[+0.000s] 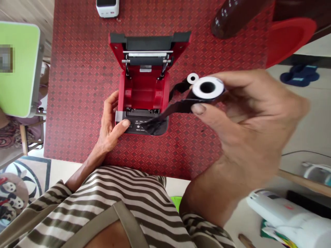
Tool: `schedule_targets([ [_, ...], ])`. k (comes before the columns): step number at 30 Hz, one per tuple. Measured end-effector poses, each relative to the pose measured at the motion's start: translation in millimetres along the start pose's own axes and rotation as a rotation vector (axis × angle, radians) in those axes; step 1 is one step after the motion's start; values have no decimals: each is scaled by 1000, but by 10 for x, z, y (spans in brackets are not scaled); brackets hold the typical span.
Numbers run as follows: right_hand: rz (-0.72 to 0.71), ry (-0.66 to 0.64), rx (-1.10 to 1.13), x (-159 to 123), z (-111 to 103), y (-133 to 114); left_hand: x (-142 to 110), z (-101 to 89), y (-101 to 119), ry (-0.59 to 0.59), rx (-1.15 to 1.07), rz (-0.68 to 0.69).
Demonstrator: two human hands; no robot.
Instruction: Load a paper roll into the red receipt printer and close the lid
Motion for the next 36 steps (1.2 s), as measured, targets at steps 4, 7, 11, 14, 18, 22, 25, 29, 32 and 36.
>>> schedule_targets([
  [4, 125, 131, 226, -149, 11, 605, 25, -16, 10, -3, 23, 44],
  [7, 235, 79, 255, -244, 207, 959, 41, -27, 13, -9, 29, 65],
  [11, 274, -58, 243, -343, 474, 1157, 51, -47, 8, -10, 37, 70],
  [14, 277, -101, 229, -386, 551, 1191, 57, -50, 5, -21, 45, 56],
  [18, 278, -116, 199, -433, 549, 1181, 65, -59, 31, -13, 37, 66],
  [22, 275, -146, 177, -482, 494, 1150, 63, -51, 33, -9, 20, 58],
  [25, 274, -131, 195, -463, 344, 1145, 53, -43, 5, -13, 42, 28],
  [29, 269, 68, 208, -262, -5, 1215, 39, -51, -6, -12, 57, 19],
  [32, 238, 95, 120, 15, -14, 1308, 30, -55, -9, -19, 39, 9],
  [36, 206, -42, 8, 369, 355, 1436, 29, -45, -13, -16, 26, 8],
])
Point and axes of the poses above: each hand's wrist, its own x-axis towards the middle knuckle, its own z-axis out of the palm, y = z × x, the point moved 8 cm from there along x, towards the middle knuckle, and after that the axes turned 7 degrees about z, right-handed, at the moved point
